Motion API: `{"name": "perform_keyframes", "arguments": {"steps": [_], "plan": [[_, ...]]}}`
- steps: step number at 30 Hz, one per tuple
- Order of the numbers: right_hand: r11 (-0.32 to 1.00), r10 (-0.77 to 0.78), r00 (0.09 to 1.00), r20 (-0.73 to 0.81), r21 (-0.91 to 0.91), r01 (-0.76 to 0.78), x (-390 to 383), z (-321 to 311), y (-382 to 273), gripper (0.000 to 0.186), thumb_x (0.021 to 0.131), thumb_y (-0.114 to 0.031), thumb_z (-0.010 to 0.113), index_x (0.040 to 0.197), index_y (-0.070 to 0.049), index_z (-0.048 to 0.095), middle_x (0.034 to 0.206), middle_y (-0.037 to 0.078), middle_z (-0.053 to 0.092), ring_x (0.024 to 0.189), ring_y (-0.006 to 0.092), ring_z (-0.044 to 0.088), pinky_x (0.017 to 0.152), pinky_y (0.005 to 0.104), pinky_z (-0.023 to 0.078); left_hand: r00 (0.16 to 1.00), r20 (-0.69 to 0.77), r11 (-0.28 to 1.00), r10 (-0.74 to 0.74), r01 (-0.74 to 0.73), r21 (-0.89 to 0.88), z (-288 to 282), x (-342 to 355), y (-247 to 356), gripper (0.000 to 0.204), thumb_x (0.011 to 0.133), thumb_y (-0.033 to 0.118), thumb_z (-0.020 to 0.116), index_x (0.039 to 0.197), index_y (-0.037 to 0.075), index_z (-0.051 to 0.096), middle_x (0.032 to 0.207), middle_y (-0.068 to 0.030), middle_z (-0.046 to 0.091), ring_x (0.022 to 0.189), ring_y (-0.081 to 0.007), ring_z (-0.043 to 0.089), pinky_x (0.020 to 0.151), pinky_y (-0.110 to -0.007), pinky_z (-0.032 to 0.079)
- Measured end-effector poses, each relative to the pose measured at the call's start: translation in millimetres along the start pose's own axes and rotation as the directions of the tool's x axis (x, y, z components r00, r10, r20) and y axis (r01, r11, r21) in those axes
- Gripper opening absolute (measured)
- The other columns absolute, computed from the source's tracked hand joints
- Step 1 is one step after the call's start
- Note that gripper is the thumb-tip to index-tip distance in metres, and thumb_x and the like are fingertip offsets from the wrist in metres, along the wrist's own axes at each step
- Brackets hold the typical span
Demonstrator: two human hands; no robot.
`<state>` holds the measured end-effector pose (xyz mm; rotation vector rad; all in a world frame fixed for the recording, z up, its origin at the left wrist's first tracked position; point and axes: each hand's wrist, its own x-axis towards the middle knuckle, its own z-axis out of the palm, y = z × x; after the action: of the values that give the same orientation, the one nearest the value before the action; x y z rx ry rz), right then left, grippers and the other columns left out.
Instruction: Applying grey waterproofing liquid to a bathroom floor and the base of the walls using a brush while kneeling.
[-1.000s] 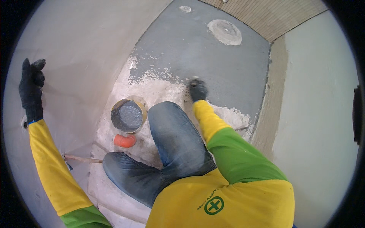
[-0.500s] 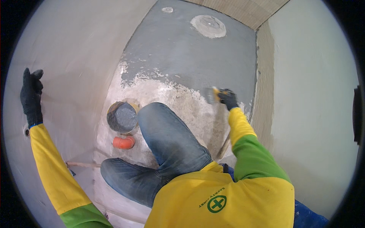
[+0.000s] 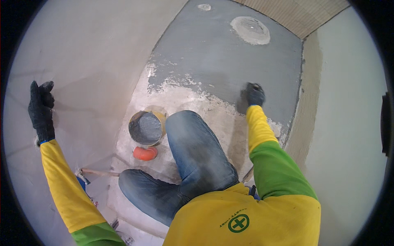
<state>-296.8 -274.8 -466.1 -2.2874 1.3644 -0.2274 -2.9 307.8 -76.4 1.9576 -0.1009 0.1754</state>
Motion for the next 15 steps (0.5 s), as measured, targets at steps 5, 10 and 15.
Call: {"name": "perform_keyframes", "arguments": {"steps": [5, 10, 15], "plan": [[0.834, -0.441, 0.860, 0.256, 0.470, 0.288, -17.6, 94.5, -122.5, 0.040, 0.084, -0.045, 0.057, 0.100, -0.009, 0.066, 0.101, 0.014, 0.067, 0.096, 0.0306, 0.063, 0.088, 0.0390, 0.047, 0.987, -0.161, 1.000, 0.005, -0.002, 0.021, 30.4, -14.2, 19.0, 0.048, 0.094, 0.044, 0.051, 0.091, 0.001, 0.071, 0.058, 0.0026, 0.047, 0.055, -0.0077, 0.037, 0.053, -0.022, 0.029], [0.690, -0.714, 0.542, 0.443, 0.577, 0.438, -24.1, 72.7, -190.5, 0.045, 0.083, -0.047, 0.061, 0.093, -0.004, 0.066, 0.093, 0.014, 0.067, 0.091, 0.0278, 0.062, 0.085, 0.0351, 0.047, 0.992, -0.109, 0.984, 0.059, -0.039, 0.175, 32.8, -17.2, 23.6, 0.049, 0.093, 0.045, 0.052, 0.092, 0.001, 0.071, 0.058, 0.0009, 0.048, 0.057, -0.0091, 0.039, 0.056, -0.023, 0.031], [0.691, -0.667, 0.542, 0.512, 0.151, 0.707, 21.4, 44.2, -122.5, 0.031, 0.083, -0.038, 0.063, 0.088, -0.008, 0.067, 0.088, 0.012, 0.066, 0.084, 0.0266, 0.062, 0.076, 0.0349, 0.048, 0.995, -0.099, 0.988, -0.018, 0.033, 0.149, 21.0, -7.0, 18.5, 0.048, 0.092, 0.046, 0.054, 0.092, 0.001, 0.071, 0.059, 0.0003, 0.049, 0.055, -0.0094, 0.039, 0.055, -0.023, 0.031]]}}
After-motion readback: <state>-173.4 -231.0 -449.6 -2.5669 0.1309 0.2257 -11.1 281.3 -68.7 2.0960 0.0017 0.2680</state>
